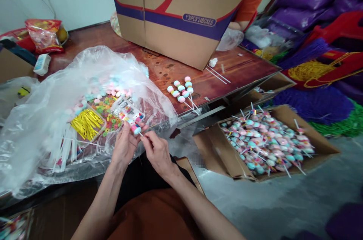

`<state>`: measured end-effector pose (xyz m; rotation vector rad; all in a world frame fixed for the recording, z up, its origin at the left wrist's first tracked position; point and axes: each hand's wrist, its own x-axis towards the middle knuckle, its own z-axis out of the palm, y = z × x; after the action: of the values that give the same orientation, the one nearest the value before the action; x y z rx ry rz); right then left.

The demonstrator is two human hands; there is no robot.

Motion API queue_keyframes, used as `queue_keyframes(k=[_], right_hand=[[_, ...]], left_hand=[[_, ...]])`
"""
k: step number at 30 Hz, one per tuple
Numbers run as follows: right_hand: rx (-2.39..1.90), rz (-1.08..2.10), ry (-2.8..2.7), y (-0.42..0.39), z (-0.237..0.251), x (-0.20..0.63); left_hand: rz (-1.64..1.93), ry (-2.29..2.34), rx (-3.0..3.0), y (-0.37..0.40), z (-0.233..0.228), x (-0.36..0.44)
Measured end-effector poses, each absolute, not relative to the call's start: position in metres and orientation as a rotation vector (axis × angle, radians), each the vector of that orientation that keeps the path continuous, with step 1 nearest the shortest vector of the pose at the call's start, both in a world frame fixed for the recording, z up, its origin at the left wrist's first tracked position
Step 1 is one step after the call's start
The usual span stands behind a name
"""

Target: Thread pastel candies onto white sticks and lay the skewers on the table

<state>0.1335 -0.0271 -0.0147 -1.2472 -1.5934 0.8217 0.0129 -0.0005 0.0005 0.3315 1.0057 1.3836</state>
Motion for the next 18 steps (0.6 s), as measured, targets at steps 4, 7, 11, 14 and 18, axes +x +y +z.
queue_keyframes(k=[4, 7, 11, 14, 18], right_hand=[[-1.261, 1.128, -1.601, -0.036, -0.015, 0.143], [-1.246, 1.175, -1.541, -0.038, -0.016, 0.136], [-1.245, 1.080, -1.432, -0.031, -0.013, 0.121], [-1.219, 1.116, -1.324, -0.026, -0.010, 0.117], [-1.147, 1.292, -1.228, -0.027, -0.006, 0.117]], left_hand=[[1.383, 1.017, 0.361, 0.000, 0.003, 0.013], [1.358, 1.005, 0.411, -0.002, 0.000, 0.016], [1.300, 1.016, 0.468, -0.007, -0.005, 0.019], [1.271, 1.044, 0.513, -0.010, -0.006, 0.017], [1.288, 1.169, 0.590, -0.012, -0.006, 0.013]])
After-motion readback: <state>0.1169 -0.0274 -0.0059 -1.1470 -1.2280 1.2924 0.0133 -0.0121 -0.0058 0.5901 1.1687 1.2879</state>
